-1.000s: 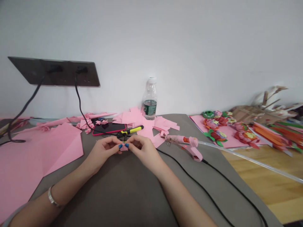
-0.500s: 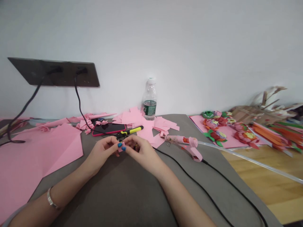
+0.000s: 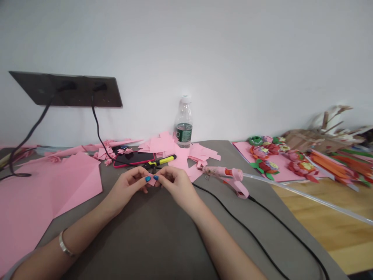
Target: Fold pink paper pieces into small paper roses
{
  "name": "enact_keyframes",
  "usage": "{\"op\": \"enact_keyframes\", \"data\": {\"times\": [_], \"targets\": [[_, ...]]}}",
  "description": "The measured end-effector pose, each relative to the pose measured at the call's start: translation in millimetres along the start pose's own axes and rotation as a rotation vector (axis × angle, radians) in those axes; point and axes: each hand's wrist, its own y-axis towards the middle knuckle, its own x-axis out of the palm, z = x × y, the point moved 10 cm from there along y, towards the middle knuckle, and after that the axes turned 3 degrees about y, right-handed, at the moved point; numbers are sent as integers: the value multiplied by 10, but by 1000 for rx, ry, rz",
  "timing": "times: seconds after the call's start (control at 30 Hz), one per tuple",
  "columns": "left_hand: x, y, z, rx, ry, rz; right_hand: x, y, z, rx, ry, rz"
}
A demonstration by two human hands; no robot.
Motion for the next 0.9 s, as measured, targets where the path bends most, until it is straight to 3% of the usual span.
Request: {"op": "enact_keyframes", "data": {"times": [0.3,0.47,0.67,0.9], "targets": [[31,-6,67,54,33,-15,62,-20,-20,6,-45,-46],[-5,-8,83,80,-11,14,62,-38,-125,-73,-158,-44],[121,4,-9,-13,2,-125,71,-47,-204,-151,-177,-48],[181,-5,-92,-69,56,-198,118,-77,-255,-204,-315,-64]]}}
